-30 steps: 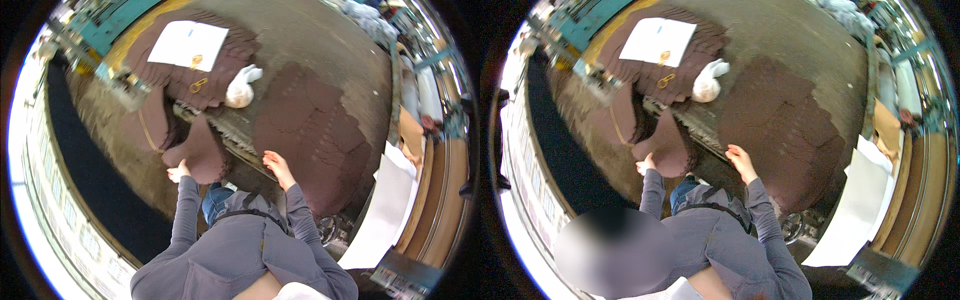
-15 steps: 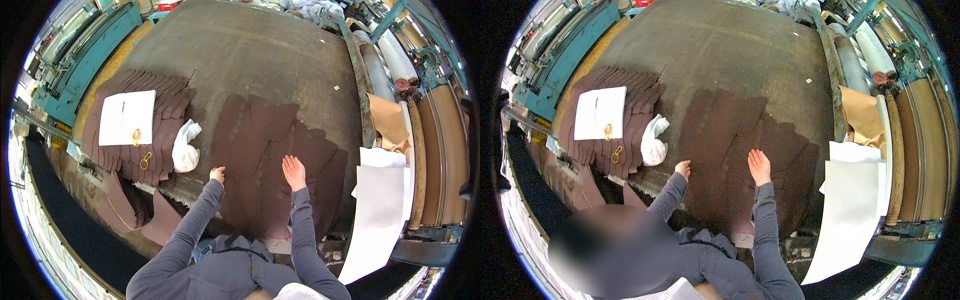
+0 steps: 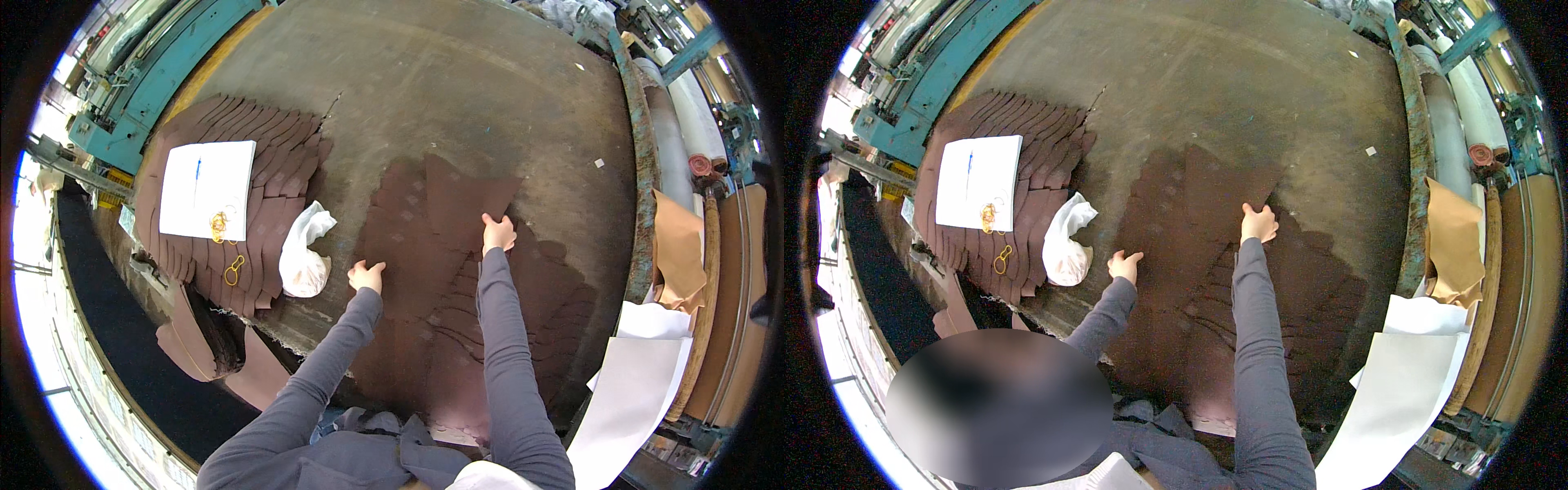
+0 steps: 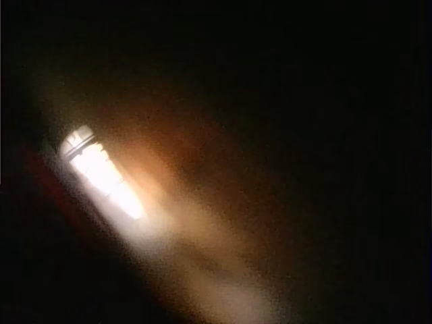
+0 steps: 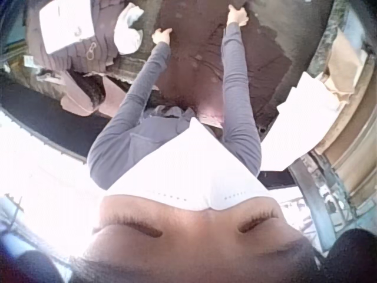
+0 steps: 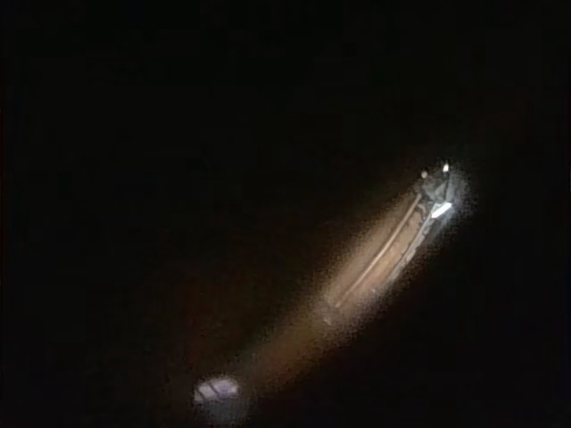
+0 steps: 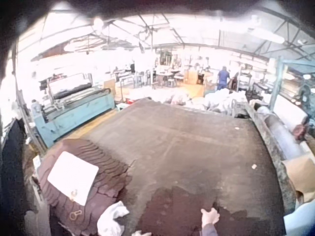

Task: The person repeatedly picks up brown leather pieces from a workbench, aligns them, and stacks them into a neat pile. They occasionally use a rubber band to secure a stack before continuing to add more pieces.

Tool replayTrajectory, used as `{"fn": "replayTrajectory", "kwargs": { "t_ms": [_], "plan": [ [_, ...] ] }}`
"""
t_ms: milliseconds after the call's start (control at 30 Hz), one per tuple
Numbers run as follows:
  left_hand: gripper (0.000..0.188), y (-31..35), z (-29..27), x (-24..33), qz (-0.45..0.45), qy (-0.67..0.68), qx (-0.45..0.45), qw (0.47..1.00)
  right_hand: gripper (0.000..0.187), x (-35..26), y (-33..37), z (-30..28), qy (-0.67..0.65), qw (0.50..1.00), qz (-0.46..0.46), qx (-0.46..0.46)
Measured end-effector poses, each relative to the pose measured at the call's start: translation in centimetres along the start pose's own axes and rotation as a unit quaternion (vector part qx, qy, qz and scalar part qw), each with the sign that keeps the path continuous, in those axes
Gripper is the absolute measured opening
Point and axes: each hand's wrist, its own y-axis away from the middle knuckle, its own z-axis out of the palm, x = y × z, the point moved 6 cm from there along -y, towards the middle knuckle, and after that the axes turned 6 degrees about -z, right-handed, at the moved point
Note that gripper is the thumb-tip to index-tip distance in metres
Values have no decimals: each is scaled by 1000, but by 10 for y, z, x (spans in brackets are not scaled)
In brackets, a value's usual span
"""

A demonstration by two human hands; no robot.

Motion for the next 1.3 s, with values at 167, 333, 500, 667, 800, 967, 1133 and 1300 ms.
{"fn": "replayTrajectory", "kwargs": {
  "t_ms": [167, 333, 500, 667, 800, 967, 1133, 1300],
  "plan": [
    [56, -17, 17, 15, 83, 262, -83, 958, 34, -37, 46, -26, -379, 918, -116, -26],
    [61, -29, 19, 42, 0, 270, -185, 945, 50, 5, 131, -13, -188, 979, -59, -57],
    [83, -40, 21, 75, 75, 215, -184, 956, 68, 24, 134, 3, -386, 916, 28, -109],
    [68, -51, 52, 94, 130, 96, -264, 951, 54, 37, 88, 27, -459, 866, 137, -142],
    [35, -2, 58, 112, 207, 114, -318, 918, 43, 22, 73, 22, -464, 861, 121, -170],
    [17, 68, -1, 112, 275, 271, -392, 835, 40, -10, 125, -47, -618, 761, 94, -174],
    [17, 152, -72, 81, 341, 322, -434, 769, 60, -18, 214, -157, -655, 738, -125, -107],
    [74, 186, -91, 27, 356, 334, -531, 692, 74, 17, 281, -194, -558, 792, -202, -142]
  ]
}}
